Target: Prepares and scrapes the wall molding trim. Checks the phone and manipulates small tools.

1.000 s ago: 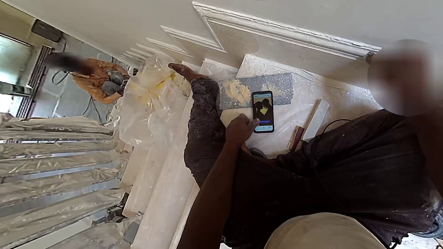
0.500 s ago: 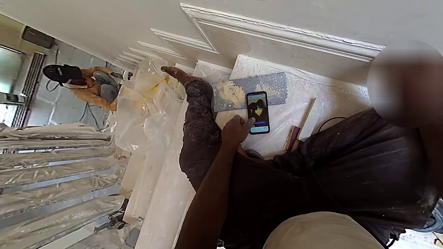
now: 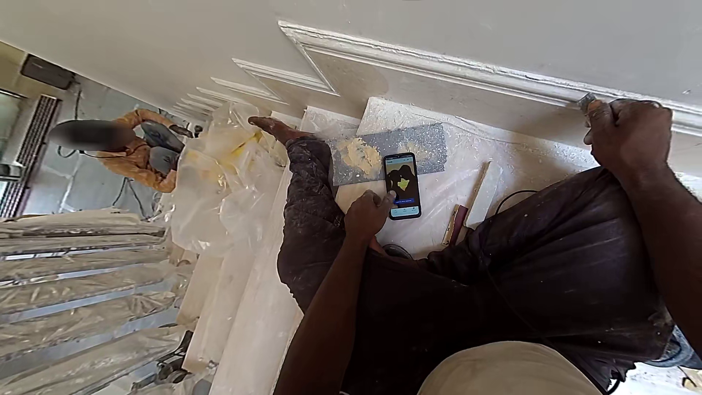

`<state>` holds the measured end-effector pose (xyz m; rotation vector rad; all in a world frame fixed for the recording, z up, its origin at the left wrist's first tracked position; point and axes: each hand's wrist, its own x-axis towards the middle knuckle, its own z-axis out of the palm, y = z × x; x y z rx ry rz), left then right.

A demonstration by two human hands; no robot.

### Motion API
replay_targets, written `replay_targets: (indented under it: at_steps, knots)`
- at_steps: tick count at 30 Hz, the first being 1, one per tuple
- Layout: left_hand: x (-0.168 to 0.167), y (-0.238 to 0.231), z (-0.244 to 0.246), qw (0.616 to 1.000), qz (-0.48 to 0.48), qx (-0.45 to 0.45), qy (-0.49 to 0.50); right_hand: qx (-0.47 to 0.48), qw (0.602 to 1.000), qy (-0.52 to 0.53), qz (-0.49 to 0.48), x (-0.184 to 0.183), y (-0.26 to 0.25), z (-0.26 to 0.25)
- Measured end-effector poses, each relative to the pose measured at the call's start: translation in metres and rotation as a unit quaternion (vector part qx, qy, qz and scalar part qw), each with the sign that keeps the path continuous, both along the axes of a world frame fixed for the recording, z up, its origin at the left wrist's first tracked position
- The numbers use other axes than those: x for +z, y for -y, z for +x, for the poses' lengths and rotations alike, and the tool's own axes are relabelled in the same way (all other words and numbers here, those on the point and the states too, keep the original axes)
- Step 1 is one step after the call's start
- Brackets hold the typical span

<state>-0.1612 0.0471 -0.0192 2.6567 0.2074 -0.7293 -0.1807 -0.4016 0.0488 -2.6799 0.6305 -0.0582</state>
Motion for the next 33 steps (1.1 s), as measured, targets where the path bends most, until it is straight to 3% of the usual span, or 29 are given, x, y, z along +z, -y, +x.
replay_targets:
  at_steps: [7,13,17,25,33]
  knots:
    - [0.003,-0.009,-0.008,0.999,-0.033,0.012,0.026,0.029,0.999,-0.03,0.029,0.003,-0.024,0.027]
    - [0.03,-0.017,-0.07,0.984,-0.14,0.082,0.07,0.015,0.999,-0.029,-0.001,0.009,-0.015,0.013]
    - [0.034,-0.002,-0.087,0.995,-0.05,-0.032,0.08,-0.012,1.0,-0.01,0.011,0.005,0.002,-0.006]
    - [0.022,0.01,-0.065,0.998,-0.015,-0.019,0.064,0.035,0.998,-0.037,0.024,0.003,-0.033,0.032]
    - [0.025,0.009,-0.07,0.998,0.001,-0.019,0.066,-0.028,0.998,-0.049,0.033,0.009,0.003,-0.006]
